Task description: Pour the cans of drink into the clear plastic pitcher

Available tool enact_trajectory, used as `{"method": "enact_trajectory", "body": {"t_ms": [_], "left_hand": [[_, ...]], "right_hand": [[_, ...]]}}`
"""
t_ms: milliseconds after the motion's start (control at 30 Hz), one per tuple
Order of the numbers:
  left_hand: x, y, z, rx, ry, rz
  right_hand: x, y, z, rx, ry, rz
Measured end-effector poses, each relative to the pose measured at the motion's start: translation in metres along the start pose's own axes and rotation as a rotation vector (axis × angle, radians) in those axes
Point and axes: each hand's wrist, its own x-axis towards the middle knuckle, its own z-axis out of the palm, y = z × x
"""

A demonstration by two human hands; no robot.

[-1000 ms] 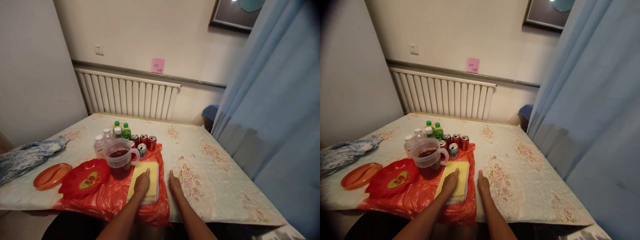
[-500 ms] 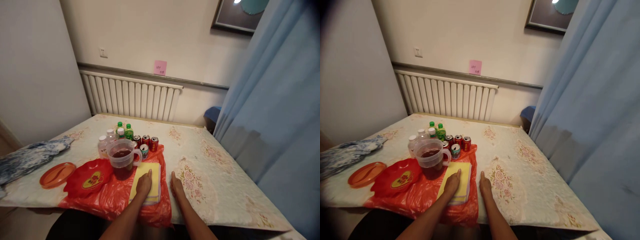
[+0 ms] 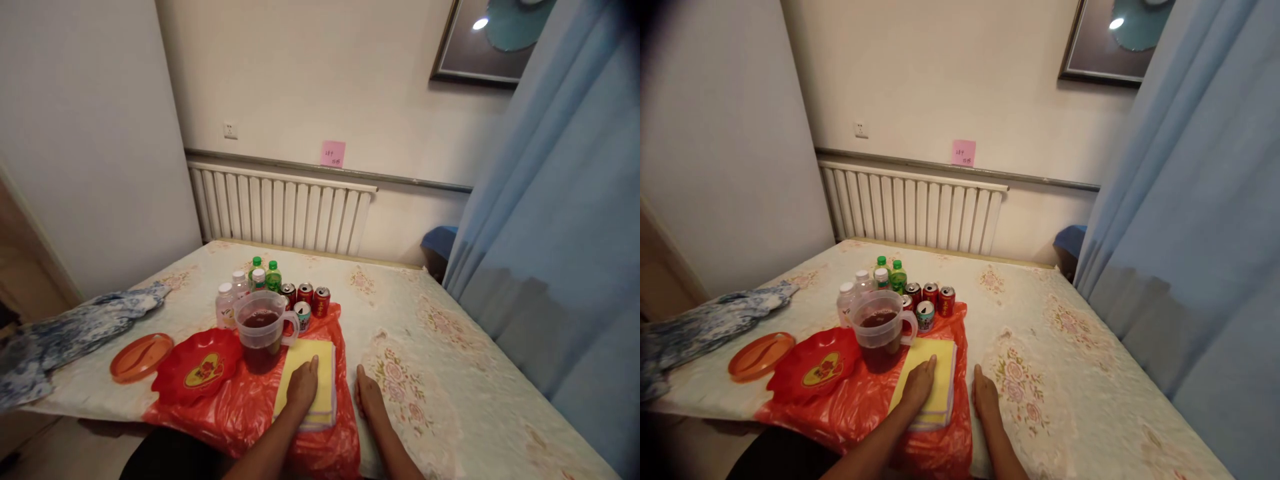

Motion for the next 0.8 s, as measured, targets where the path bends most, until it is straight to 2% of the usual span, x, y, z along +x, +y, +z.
{"method": "enact_trajectory", "body": {"t_ms": [200,367,633,800], "left_hand": [[-0.012,-0.012,0.0,-0.159,-0.069,0.075],[-0.019,-0.018,-0.005,-0.325,-0.194,0.1],[0.005,-0.026,-0.024,-0.517,-0.449,0.138],[0.02,-0.034,-0.036,-0.566,-0.65,0.164]], "right_hand": [[-0.015,0.013,0.002,0.121,0.022,-0.193],[-0.016,0.023,0.007,0.215,0.034,-0.233],[-0.012,0.034,0.017,0.192,0.111,-0.215],[-0.012,0.033,0.02,0.133,0.143,-0.196]]}}
